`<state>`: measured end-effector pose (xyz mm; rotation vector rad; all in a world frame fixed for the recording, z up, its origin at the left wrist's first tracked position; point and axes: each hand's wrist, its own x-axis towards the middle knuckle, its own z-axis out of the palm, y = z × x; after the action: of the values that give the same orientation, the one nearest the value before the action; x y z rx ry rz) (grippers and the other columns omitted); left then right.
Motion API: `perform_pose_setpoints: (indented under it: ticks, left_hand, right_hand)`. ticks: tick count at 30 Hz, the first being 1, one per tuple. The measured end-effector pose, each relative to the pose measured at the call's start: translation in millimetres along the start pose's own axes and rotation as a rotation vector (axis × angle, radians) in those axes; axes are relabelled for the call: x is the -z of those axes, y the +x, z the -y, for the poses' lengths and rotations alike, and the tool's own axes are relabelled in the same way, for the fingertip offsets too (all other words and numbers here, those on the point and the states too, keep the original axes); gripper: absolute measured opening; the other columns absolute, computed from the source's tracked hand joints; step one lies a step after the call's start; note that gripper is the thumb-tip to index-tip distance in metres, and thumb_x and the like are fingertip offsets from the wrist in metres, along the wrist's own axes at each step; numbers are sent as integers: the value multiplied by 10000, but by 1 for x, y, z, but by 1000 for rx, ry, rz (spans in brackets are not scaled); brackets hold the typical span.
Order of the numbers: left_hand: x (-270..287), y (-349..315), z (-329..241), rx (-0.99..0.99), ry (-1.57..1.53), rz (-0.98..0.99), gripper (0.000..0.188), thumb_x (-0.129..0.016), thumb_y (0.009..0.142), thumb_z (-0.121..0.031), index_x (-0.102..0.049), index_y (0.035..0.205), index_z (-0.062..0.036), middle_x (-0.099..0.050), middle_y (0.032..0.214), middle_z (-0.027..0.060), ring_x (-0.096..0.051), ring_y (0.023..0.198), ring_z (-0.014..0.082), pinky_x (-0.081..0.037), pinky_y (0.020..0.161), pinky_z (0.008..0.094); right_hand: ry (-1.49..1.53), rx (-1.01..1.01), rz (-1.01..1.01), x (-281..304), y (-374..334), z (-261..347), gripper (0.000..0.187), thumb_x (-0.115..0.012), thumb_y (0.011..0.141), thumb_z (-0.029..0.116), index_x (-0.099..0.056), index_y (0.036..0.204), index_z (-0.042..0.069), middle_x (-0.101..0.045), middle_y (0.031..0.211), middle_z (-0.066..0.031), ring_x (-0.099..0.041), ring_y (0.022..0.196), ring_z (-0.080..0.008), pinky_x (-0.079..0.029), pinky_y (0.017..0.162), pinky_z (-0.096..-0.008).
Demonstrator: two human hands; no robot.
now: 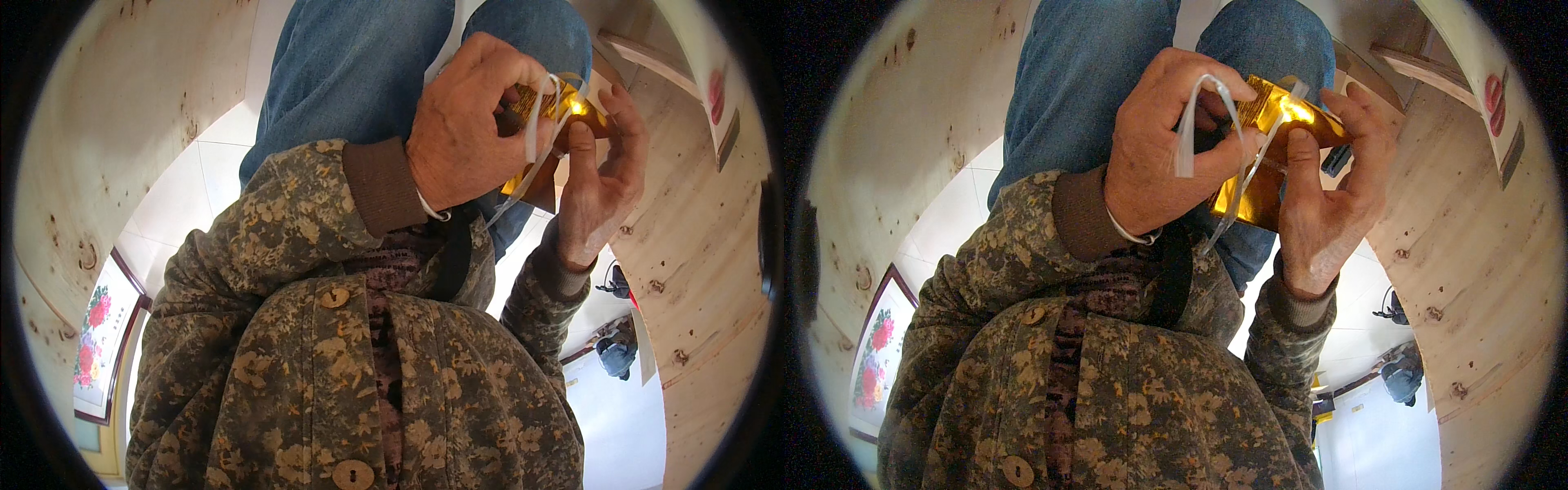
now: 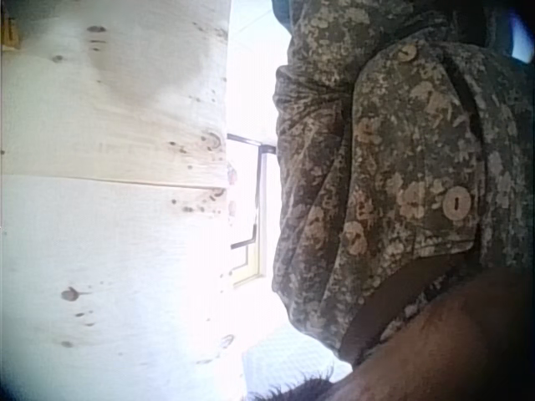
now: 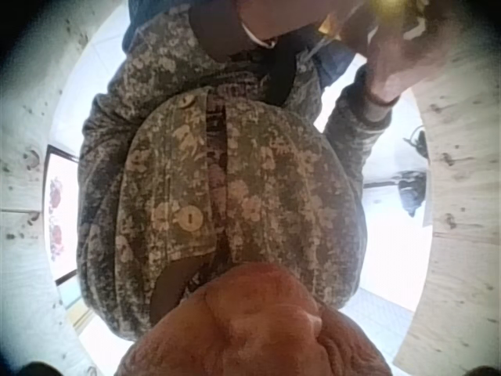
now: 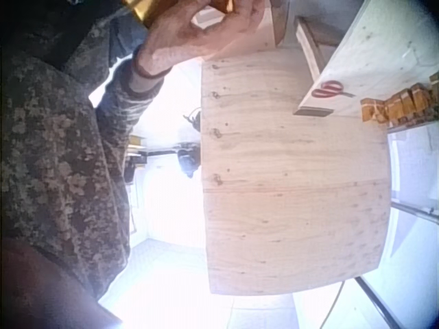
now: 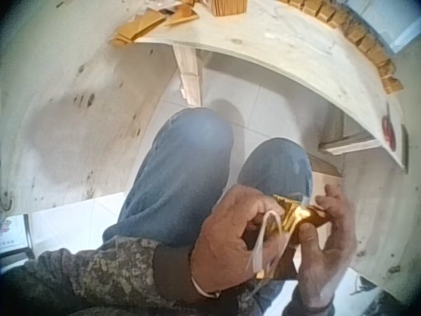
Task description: The person sits and repeatedly ties small gold paper packets with white string. They fold the packets, wrap the string around them, and secure the bundles. The finished bundles are placed on a nearby wooden surface.
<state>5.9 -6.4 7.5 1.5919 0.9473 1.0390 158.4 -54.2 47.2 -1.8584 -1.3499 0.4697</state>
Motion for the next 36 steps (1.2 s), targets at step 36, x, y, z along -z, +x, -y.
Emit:
perform_pose_setpoints:
  ticks: [36]
  left_hand:
    - [-1, 0, 2, -24, 53, -28, 407, -747, 795, -98, -613, 1178, -78, -544, 1100, 111, -603, 860, 172, -538, 727, 280]
  right_hand:
    - [165, -28, -3, -3, -3, -1, 214, -668, 839, -48, -665, 1026, 55, -562, 1280, -170, -613, 1118, -239, -546, 893, -328]
